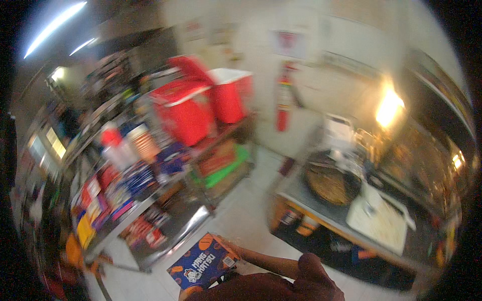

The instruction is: The person assembles food orders by retrieving packaged items from a cooler and a display case, then placing them into takeaway boxes along with rice and other components. The person handles multiple boxes and order slips, organizing items on the counter.

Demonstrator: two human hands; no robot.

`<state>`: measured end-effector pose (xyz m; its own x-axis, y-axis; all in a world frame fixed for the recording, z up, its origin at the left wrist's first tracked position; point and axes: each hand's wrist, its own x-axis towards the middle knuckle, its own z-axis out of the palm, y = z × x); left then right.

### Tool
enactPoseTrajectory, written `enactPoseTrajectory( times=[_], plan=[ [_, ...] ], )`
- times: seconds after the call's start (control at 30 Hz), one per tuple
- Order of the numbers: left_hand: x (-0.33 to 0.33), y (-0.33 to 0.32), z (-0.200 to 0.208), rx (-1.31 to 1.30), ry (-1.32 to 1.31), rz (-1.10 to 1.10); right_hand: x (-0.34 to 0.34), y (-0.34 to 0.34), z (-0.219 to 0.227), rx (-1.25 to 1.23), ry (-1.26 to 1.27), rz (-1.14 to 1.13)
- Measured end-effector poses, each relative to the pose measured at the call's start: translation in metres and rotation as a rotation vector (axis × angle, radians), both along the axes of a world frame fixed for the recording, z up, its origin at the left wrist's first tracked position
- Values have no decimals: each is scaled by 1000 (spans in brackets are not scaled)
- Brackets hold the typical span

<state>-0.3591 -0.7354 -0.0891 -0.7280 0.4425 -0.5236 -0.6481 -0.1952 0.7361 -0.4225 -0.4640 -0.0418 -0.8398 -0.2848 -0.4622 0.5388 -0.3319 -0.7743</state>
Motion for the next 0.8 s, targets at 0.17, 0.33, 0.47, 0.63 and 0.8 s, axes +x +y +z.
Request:
enactPoseTrajectory(
  times=[0.17,0.33,0.47,0.63,0.8],
  plan=[
    [-102,3,17,-98,57,-469,32,-15,1,-133,59,-442],
    [-143,87,34,-45,60,-981,95,4,27,-116,82,-919],
    [-113,188,23,55,36,-1317,170,46,-2,-39,251,-1276],
    [-4,353,8,98,8,-1557,334,148,0,-7,165,-1573],
    [101,511,44,48,-69,-1677,467,257,-5,-68,56,-1811]
  ],
)
